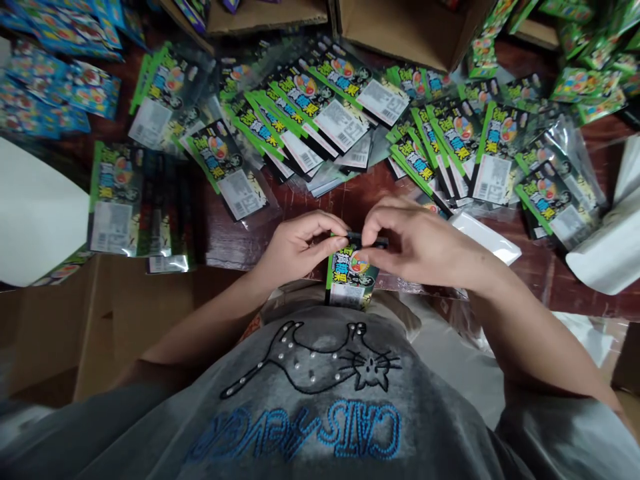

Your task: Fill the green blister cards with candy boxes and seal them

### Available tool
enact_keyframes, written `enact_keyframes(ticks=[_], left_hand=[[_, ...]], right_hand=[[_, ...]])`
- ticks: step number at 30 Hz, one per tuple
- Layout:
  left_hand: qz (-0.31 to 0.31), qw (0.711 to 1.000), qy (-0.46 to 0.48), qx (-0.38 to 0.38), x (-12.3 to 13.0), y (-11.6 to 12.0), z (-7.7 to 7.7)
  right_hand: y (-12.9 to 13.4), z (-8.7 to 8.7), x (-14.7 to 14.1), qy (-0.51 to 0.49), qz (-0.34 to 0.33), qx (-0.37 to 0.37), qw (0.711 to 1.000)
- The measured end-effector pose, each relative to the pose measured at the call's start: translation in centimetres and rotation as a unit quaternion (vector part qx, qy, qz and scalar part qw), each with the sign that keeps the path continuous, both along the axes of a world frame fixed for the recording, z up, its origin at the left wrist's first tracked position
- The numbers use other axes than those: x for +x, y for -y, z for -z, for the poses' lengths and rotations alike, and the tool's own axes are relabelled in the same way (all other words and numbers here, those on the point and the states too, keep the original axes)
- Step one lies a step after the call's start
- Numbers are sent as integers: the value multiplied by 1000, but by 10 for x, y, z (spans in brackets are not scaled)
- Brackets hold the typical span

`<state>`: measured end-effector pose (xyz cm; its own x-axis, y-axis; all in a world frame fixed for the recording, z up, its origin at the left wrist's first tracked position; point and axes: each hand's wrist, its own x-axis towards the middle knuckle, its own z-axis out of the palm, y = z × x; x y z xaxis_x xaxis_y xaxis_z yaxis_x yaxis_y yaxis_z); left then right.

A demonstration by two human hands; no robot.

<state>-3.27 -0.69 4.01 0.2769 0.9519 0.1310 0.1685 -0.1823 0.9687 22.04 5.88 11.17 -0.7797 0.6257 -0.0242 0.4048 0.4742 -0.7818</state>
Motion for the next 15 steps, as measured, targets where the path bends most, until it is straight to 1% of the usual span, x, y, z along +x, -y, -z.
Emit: enact_keyframes(ticks=[1,4,6,8,11,13,14,15], left_hand=[[-1,1000,-2,2,0,0,-1],[-10,1000,3,4,-1,2,-1],[-21,1000,13,0,-2,7,2],[-29,999,31,-6,-1,16,6],[-47,996,72,1,-2,31,11],[-76,994,82,15,-15,34,9],[-103,992,75,25,-29,33,5],[-145,987,63,39,-49,31,-3]], right_hand=[[-3,1,-4,29,-7,5,1000],[-4,11,-13,69,25,46,996],[1,17,-15,52,47,75,995],[6,20,-16,21,54,110,992],[4,24,-20,-9,21,150,988],[-8,30,-32,-37,-15,139,989],[-16,34,-43,-57,-27,131,989],[-24,38,-58,-74,-34,129,988]])
